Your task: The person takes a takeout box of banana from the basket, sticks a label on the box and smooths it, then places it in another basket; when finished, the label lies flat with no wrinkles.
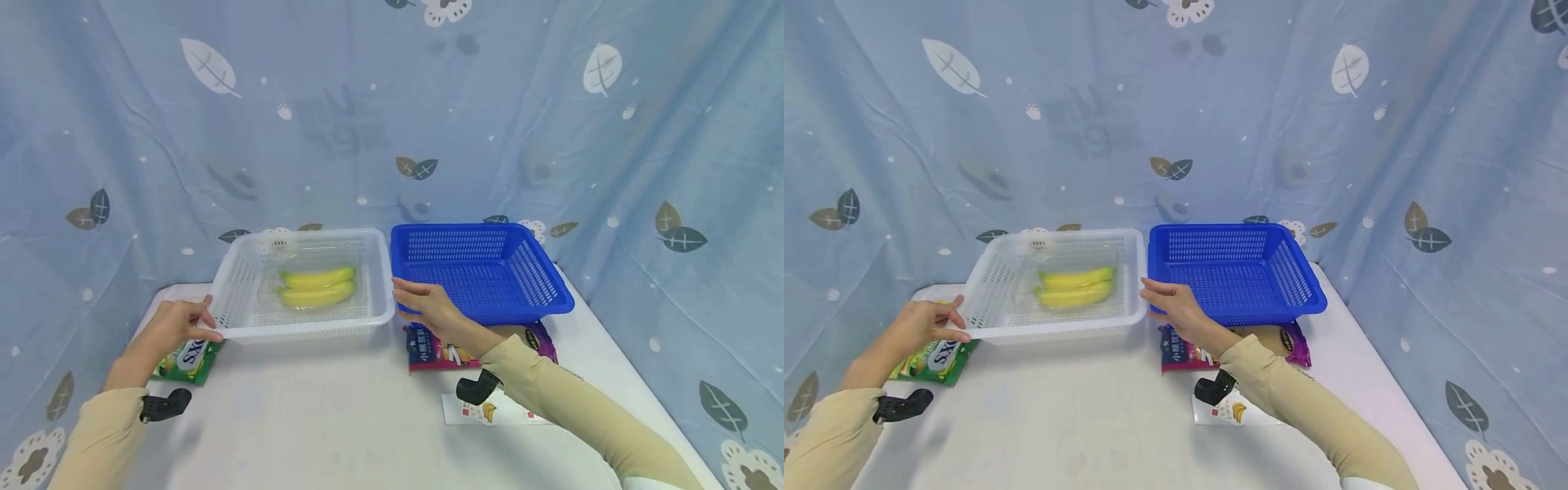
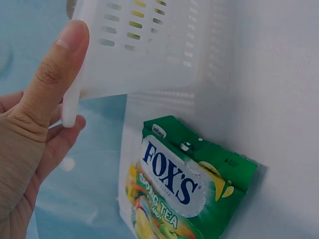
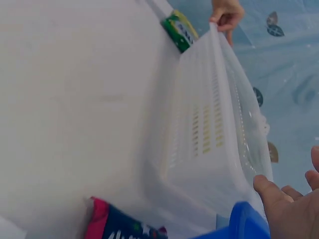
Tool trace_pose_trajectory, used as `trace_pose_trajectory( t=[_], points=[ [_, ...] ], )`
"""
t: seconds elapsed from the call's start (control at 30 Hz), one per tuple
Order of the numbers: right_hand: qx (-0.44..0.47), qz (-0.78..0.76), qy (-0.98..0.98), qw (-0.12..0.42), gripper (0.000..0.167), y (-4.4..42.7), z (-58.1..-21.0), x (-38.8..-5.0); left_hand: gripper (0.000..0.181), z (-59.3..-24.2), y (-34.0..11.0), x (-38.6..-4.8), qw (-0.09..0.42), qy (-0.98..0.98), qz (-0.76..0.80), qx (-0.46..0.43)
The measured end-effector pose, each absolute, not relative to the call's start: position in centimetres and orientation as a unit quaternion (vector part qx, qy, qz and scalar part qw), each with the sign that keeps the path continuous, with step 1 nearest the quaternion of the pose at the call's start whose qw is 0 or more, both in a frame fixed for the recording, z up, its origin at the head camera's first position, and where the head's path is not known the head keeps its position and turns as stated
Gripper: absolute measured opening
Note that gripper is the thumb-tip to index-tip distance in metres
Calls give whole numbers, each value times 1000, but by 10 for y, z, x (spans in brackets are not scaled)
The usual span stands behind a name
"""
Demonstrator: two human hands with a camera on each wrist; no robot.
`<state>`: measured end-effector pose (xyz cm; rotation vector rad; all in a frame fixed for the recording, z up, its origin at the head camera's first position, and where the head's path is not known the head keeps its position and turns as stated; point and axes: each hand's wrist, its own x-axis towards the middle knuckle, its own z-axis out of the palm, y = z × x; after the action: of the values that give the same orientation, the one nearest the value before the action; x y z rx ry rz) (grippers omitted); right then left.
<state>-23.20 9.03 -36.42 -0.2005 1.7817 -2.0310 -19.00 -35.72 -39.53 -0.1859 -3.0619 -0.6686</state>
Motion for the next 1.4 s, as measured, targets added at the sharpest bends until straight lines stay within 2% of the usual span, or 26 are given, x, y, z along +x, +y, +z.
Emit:
trace_pose_trajectory(
  t=[0.33, 0.6, 0.97, 1.17, 1.4],
  points=[
    [-66, -737, 637, 219, 42, 59, -373, -250, 26, -395, -354, -189, 0, -975, -216, -55],
    [-15, -732, 652, 197, 42, 41, -377, -266, 25, -395, -354, -191, 16, -976, -207, -58],
    [26, -702, 687, 186, 56, 14, -385, -284, 23, -395, -353, -190, 20, -976, -210, -58],
    [22, -668, 728, 154, 62, 0, -394, -288, 24, -395, -352, -190, 15, -976, -213, -54],
    [5, -660, 738, 139, 80, -16, -409, -291, 25, -394, -353, -189, 17, -976, -210, -51]
  ],
)
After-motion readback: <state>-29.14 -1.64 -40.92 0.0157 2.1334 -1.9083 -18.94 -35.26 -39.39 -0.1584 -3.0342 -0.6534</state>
